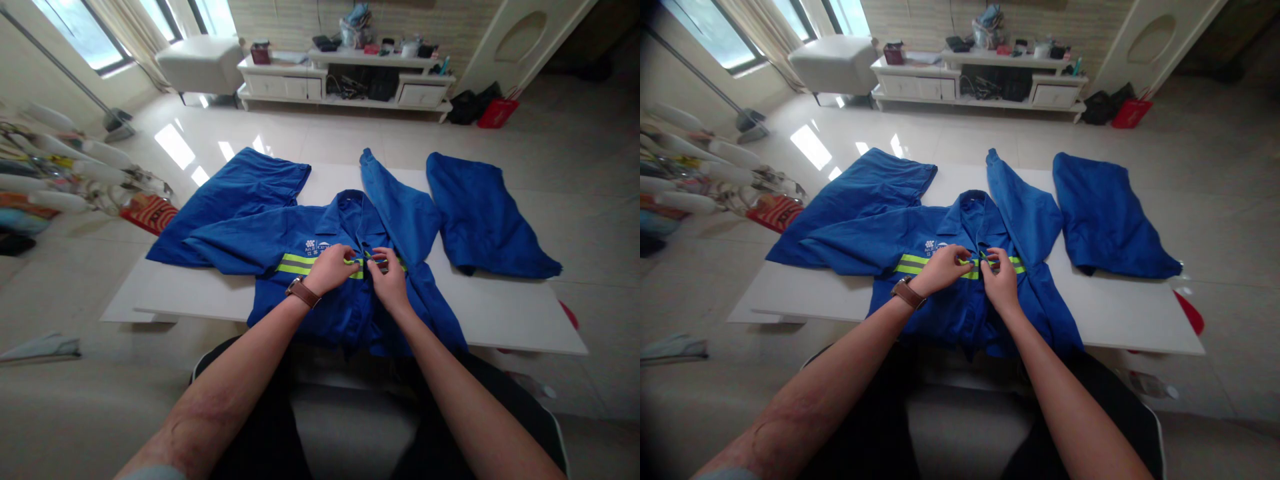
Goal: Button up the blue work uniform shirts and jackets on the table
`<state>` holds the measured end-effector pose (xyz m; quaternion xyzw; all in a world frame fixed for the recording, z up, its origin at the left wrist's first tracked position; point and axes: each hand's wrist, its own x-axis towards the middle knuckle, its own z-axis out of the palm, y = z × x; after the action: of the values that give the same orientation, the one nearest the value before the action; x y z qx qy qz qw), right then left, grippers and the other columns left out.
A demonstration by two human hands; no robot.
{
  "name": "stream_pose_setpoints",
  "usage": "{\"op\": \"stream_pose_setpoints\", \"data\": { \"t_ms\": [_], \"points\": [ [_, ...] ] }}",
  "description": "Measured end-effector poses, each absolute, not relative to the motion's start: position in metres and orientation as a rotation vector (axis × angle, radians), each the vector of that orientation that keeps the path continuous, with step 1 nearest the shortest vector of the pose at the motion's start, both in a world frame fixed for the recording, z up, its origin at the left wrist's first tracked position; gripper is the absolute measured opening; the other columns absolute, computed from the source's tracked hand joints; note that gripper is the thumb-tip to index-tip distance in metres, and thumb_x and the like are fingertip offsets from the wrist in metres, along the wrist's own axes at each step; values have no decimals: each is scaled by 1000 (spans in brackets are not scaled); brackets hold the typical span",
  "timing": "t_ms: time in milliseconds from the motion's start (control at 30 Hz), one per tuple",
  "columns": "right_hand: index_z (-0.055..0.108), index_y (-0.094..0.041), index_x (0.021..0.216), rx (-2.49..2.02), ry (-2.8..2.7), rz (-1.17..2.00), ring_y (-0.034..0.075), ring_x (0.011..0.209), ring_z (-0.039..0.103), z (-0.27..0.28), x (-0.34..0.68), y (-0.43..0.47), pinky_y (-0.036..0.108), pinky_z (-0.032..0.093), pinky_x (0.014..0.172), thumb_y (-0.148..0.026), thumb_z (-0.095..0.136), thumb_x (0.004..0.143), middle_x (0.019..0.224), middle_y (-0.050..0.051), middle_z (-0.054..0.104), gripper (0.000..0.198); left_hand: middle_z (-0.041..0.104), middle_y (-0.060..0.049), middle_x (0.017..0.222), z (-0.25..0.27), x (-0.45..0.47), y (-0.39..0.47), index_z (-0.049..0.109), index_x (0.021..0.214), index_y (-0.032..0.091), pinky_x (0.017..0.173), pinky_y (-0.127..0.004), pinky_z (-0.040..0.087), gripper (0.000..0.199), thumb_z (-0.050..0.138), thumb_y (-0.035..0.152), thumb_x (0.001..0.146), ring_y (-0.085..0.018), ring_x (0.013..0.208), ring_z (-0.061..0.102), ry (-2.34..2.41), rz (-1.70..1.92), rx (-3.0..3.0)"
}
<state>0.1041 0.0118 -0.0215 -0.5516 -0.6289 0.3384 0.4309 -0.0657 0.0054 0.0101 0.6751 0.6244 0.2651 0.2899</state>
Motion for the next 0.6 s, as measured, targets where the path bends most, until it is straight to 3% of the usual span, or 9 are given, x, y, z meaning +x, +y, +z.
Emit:
{"op": "stream_pose_setpoints", "data": {
  "t_ms": [133, 300, 400, 600],
  "points": [
    [62, -21, 115, -1382, -1651, 803, 23, 86, 64, -20, 113, 12, 35, 52, 71, -41, 55, 91, 106, 10, 67, 32, 75, -11, 106, 15, -84, 10, 73, 103, 16, 84, -32, 52, 24, 69, 28, 83, -23, 91, 68, 1735, 702, 1836],
    [65, -22, 102, -1429, -1937, 453, 28, 103, 61, -15, 157, 41, 45, 51, 93, -35, 58, 87, 105, 9, 66, 20, 76, -10, 104, 36, -142, 13, 73, 104, 18, 83, -30, 53, 23, 66, 31, 86, -22, 92, 70, 1865, 747, 1607],
    [67, -21, 95, -1544, -2027, 298, 28, 106, 60, -10, 175, 90, 45, 48, 98, -33, 59, 85, 103, 8, 66, 17, 76, -10, 105, 36, -165, 14, 72, 105, 19, 86, -32, 52, 24, 60, 33, 90, -23, 95, 70, 2007, 750, 1488],
    [68, -14, 115, -1813, -2118, 317, 24, 109, 60, 2, 124, 225, 36, 46, 101, -26, 59, 87, 115, 13, 65, 32, 75, -11, 108, 22, -130, 13, 71, 102, 19, 87, -32, 51, 21, 58, 31, 91, -24, 101, 69, 1851, 640, 1645]
  ]
}}
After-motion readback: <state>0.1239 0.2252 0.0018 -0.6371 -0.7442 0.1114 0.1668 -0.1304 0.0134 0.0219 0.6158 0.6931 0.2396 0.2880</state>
